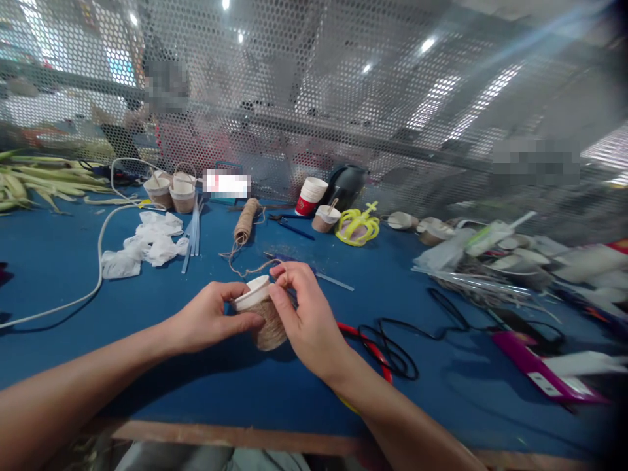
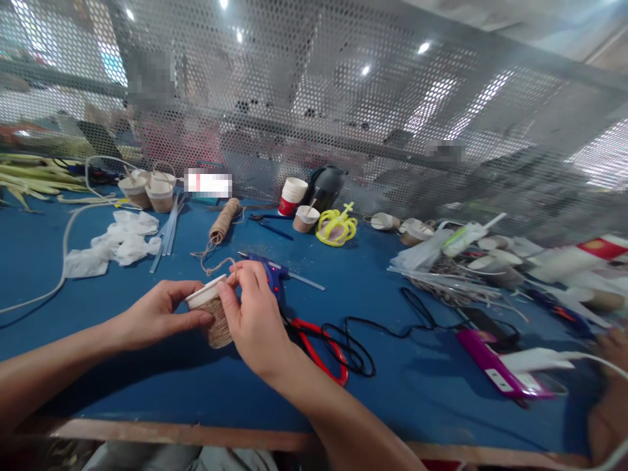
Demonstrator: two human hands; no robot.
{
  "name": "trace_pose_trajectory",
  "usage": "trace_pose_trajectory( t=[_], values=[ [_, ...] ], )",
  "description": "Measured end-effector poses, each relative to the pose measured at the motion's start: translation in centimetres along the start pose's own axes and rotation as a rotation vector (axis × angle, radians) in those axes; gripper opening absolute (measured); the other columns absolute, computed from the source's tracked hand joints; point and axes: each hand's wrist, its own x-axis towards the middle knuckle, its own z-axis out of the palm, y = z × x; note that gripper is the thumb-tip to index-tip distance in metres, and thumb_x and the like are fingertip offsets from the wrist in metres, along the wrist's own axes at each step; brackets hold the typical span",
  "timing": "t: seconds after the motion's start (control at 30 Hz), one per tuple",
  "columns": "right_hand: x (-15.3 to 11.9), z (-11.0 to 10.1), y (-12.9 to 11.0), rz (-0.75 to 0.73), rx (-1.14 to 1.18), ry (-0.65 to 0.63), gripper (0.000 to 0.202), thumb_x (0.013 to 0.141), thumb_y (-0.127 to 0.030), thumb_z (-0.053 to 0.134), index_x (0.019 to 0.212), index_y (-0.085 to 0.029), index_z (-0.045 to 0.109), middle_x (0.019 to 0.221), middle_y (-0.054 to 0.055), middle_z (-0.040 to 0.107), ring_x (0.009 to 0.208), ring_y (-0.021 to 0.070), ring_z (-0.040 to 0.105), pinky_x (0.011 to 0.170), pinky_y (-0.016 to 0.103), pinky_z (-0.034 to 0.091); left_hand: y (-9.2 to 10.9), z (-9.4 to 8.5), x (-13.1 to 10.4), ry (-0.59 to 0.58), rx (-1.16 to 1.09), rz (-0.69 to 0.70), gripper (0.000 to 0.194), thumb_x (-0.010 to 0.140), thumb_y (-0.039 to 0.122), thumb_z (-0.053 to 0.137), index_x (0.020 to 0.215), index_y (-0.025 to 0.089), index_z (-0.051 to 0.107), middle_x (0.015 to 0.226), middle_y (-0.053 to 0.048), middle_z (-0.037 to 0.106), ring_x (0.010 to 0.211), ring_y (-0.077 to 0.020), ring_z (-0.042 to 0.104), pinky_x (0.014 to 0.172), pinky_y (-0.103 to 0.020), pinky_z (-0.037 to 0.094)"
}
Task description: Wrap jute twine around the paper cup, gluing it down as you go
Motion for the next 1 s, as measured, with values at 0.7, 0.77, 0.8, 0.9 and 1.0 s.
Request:
trace_pose_trajectory(
  t=[0.7,0.77,0.8,0.9,1.0],
  values=[
    [0.1,0.3,0.1,0.13,0.096,-0.065,0.013,0.087,-0.028,0.035,0.079,-0.019,0.04,0.083,0.005,0.053,0.078,0.015,0.051,0.072,0.03,0.041,-0.2,-0.1,-0.3,0.006,-0.079,0.083,0.016,0.071,0.025,0.059,0.078,0.01,0.057,0.074,-0.001,0.054,0.069,-0.0123,0.049,0.067,-0.023,0.04],
    [0.0,0.5,0.2,0.099,0.082,-0.047,0.012,0.087,-0.027,0.035,0.081,-0.019,0.04,0.083,0.004,0.051,0.079,0.0151,0.051,0.074,0.031,0.042,-0.2,-0.1,-0.4,0.007,-0.066,0.093,0.017,0.071,0.025,0.059,0.077,0.01,0.057,0.072,-0.001,0.053,0.067,-0.012,0.048,0.066,-0.023,0.04],
    [-0.1,0.6,0.3,0.087,0.074,-0.043,0.011,0.087,-0.027,0.035,0.082,-0.019,0.04,0.083,0.005,0.051,0.08,0.0152,0.051,0.074,0.031,0.042,-0.1,-0.1,-0.4,0.003,-0.058,0.092,0.018,0.071,0.026,0.059,0.077,0.01,0.057,0.072,-0.001,0.054,0.067,-0.0122,0.048,0.065,-0.023,0.04],
    [-0.3,0.7,0.6,0.048,0.038,-0.044,0.008,0.087,-0.025,0.035,0.083,-0.019,0.039,0.087,0.006,0.049,0.084,0.0159,0.05,0.076,0.032,0.042,0.2,-0.1,-0.4,-0.015,-0.059,0.068,0.021,0.071,0.029,0.059,0.08,0.01,0.056,0.073,-0.001,0.056,0.069,-0.0134,0.05,0.065,-0.023,0.04],
    [-0.4,0.8,0.5,-0.018,-0.028,-0.039,0.008,0.086,-0.023,0.037,0.079,-0.02,0.038,0.094,0.01,0.048,0.093,0.018,0.049,0.081,0.035,0.041,0.4,0.0,-0.4,-0.015,-0.108,0.05,0.02,0.072,0.031,0.056,0.077,0.011,0.053,0.069,0.0,0.056,0.065,-0.0121,0.05,0.063,-0.022,0.04]
  ],
)
